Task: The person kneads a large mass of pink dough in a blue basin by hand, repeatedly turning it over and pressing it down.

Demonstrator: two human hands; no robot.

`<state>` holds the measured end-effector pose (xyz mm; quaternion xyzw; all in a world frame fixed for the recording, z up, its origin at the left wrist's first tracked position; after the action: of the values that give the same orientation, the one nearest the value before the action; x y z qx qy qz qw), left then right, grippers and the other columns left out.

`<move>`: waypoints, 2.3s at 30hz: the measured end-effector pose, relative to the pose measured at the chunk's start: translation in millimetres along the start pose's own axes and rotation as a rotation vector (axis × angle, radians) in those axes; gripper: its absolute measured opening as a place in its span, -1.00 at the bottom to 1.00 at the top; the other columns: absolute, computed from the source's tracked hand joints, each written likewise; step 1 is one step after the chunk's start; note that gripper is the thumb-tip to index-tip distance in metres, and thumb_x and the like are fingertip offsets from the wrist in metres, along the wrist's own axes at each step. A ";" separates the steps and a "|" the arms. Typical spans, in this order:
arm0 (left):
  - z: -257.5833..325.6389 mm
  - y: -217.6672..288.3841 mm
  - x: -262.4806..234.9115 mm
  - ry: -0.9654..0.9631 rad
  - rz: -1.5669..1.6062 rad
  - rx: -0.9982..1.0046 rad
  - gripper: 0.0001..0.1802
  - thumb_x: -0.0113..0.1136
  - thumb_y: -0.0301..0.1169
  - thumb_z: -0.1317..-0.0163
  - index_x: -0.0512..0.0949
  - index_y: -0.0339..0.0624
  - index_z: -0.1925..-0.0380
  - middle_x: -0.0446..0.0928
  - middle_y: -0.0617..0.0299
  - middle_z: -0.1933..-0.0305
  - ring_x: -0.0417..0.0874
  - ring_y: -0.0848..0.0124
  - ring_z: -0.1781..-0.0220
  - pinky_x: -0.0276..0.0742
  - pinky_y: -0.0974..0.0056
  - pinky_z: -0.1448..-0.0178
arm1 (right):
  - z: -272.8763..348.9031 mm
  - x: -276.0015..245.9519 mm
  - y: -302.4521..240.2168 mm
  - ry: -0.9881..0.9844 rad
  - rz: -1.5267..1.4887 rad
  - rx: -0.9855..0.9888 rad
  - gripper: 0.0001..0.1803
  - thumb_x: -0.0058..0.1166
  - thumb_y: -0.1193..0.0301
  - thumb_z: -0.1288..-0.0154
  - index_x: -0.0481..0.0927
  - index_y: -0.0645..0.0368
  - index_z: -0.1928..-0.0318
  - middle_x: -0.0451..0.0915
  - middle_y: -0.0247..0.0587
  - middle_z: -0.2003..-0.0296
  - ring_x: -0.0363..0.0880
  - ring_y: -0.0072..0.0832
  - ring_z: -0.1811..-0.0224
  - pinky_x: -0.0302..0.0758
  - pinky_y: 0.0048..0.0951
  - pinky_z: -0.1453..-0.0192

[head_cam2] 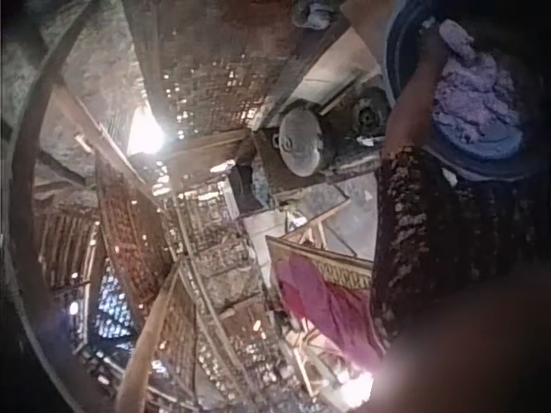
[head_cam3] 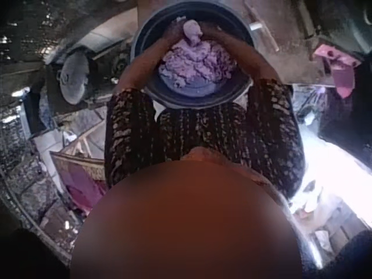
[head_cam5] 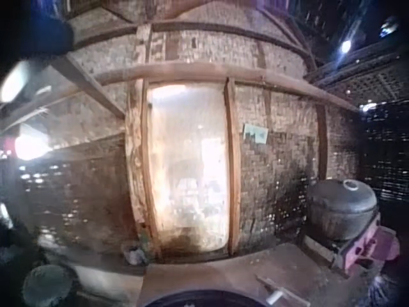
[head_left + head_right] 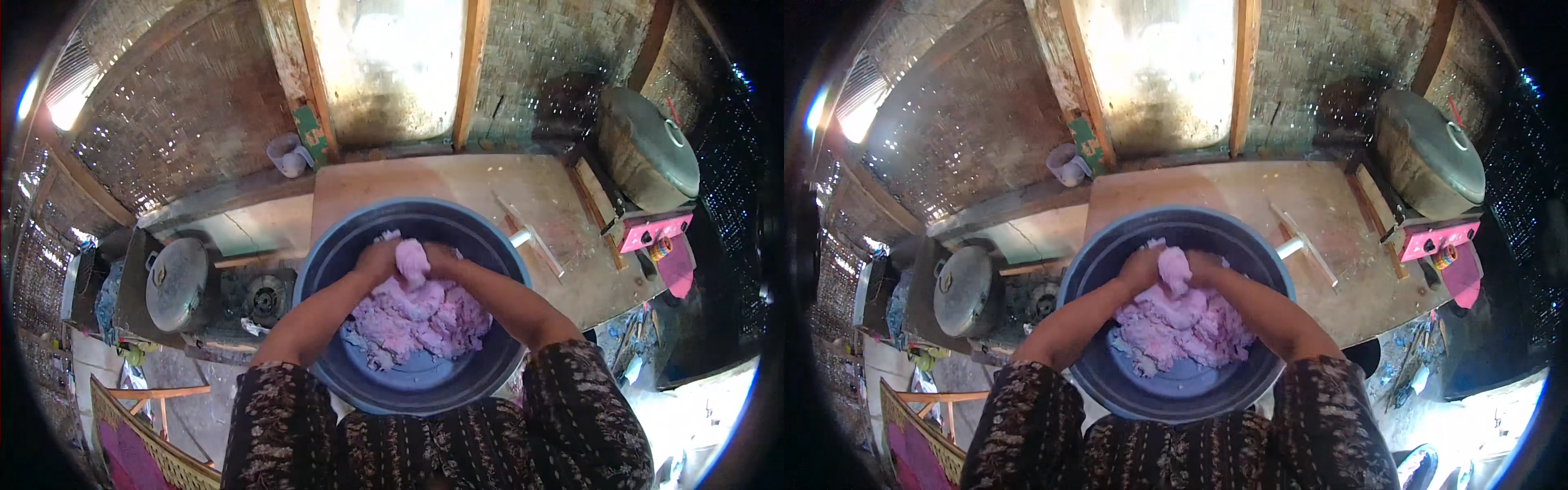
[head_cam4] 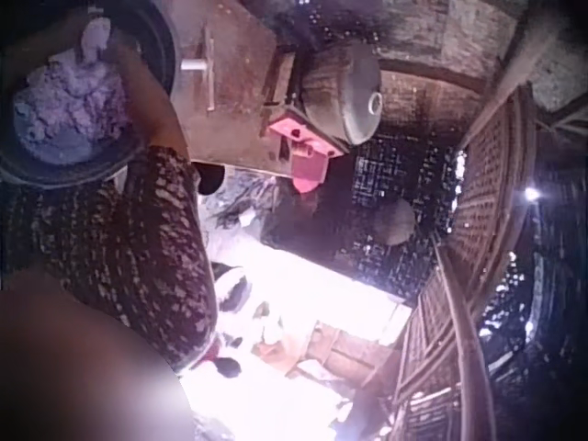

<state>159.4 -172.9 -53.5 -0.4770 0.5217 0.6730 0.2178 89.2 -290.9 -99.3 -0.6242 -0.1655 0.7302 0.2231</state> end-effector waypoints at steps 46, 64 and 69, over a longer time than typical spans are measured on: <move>60.5 -51.0 21.1 -0.263 0.994 -0.666 -0.08 -0.42 0.33 -0.28 0.25 -0.29 -0.26 0.32 -0.03 -0.28 0.34 0.17 -0.29 0.23 0.15 -0.33 | -29.1 1.2 -46.8 -0.382 -0.591 0.413 -0.02 -0.15 -0.40 -0.07 0.47 0.32 -0.06 0.44 0.24 -0.04 0.60 0.13 0.20 0.51 0.25 0.31; 113.1 56.2 42.0 -0.498 0.397 0.079 0.13 0.19 0.30 0.05 0.01 -0.15 -0.37 0.07 -0.27 -0.37 0.07 -0.07 -0.43 0.17 0.00 -0.37 | 180.8 -39.7 -76.2 -0.372 -0.230 -0.333 0.05 0.42 0.05 0.20 0.20 0.25 -0.27 0.08 0.18 -0.32 0.06 -0.01 -0.38 0.16 -0.12 -0.38; 116.9 110.7 21.5 -0.637 -0.019 -0.203 0.43 0.44 0.21 0.29 -0.32 -0.05 -0.41 -0.23 -0.28 -0.44 -0.10 -0.37 -0.40 -0.06 -0.50 -0.26 | 149.9 -55.4 -38.4 -0.268 0.419 -0.101 0.18 0.44 0.11 0.24 0.03 0.20 -0.36 -0.07 0.25 -0.37 -0.05 0.22 -0.39 0.06 0.04 -0.41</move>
<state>13.6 -110.9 -17.4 -0.2665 0.3533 0.8348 0.3276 -47.3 -282.4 -8.0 -0.5530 -0.0969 0.8275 0.0116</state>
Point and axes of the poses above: each hand's wrist, its own z-axis away from the middle knuckle, its own x-axis out of the palm, y = z × x, the point moved 5 cm from there along -z, towards the middle knuckle
